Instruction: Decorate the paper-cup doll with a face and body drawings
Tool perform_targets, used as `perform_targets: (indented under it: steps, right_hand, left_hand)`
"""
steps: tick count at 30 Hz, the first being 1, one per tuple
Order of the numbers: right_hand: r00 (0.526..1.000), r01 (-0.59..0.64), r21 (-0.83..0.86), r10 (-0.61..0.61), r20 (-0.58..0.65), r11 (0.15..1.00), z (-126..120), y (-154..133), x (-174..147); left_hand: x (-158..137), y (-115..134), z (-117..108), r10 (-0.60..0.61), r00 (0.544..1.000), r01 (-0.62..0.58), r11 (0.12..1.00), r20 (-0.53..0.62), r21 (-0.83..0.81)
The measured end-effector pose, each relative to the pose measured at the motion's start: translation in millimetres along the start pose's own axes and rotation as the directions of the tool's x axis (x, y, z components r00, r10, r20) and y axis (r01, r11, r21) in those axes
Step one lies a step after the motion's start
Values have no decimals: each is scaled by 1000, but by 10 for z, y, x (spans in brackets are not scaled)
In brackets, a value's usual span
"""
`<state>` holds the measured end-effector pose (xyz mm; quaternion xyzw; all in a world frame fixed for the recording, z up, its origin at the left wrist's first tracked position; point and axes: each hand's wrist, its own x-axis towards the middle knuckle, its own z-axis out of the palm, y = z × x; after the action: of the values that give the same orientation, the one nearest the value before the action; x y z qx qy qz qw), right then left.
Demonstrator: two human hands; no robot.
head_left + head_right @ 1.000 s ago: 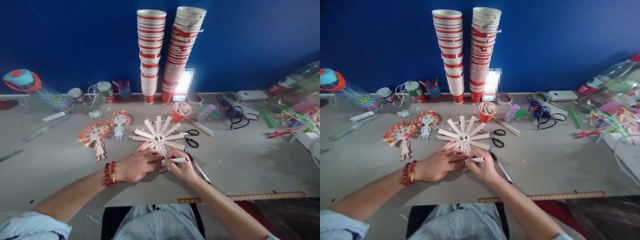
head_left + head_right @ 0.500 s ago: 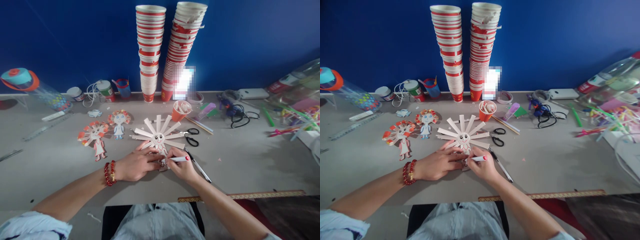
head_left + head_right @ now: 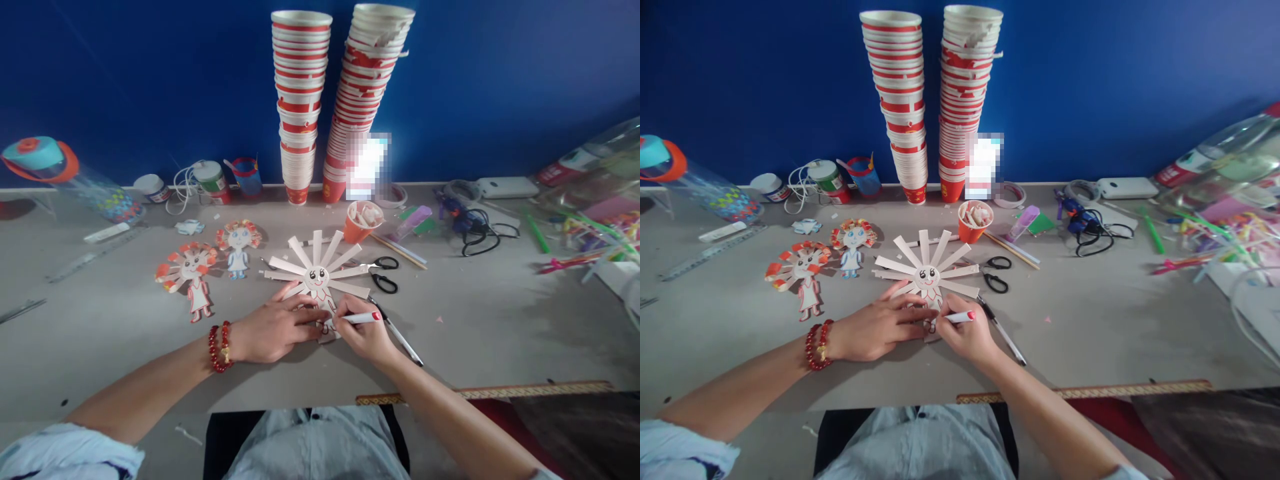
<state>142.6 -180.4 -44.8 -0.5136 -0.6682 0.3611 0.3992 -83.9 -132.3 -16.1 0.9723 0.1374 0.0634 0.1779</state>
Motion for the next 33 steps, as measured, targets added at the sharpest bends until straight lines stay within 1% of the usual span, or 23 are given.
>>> perform_targets:
  steps: [10,13,17,19,21,27,33]
  right_hand:
    - [998,-14,-4,14,-60,1000,5,-13,-1]
    - [997,-10,17,11,-77,1000,0,-9,-8]
    - [988,-4,95,18,-152,996,-16,-12,-19]
    - [983,-11,103,29,-179,995,-21,-13,-24]
    - [983,-24,90,40,-181,996,-22,-14,-26]
    - [992,-15,58,22,-122,998,-14,-18,-16]
    - [984,-34,47,42,-173,998,-8,-8,-23]
  left_hand:
    - [5,6,-15,-1,1000,1,1000,21,13]
    - [4,5,-12,0,1000,0,1000,16,14]
    - [1,1,-10,2,1000,-3,1000,21,17]
    - [1,0,-9,1,1000,-1,1000,25,20]
    - [2,0,-7,0,1000,-1,1000,26,20]
    - [5,0,0,4,1000,-5,1000,13,23]
    - [5,-1,-5,5,1000,-5,1000,14,21]
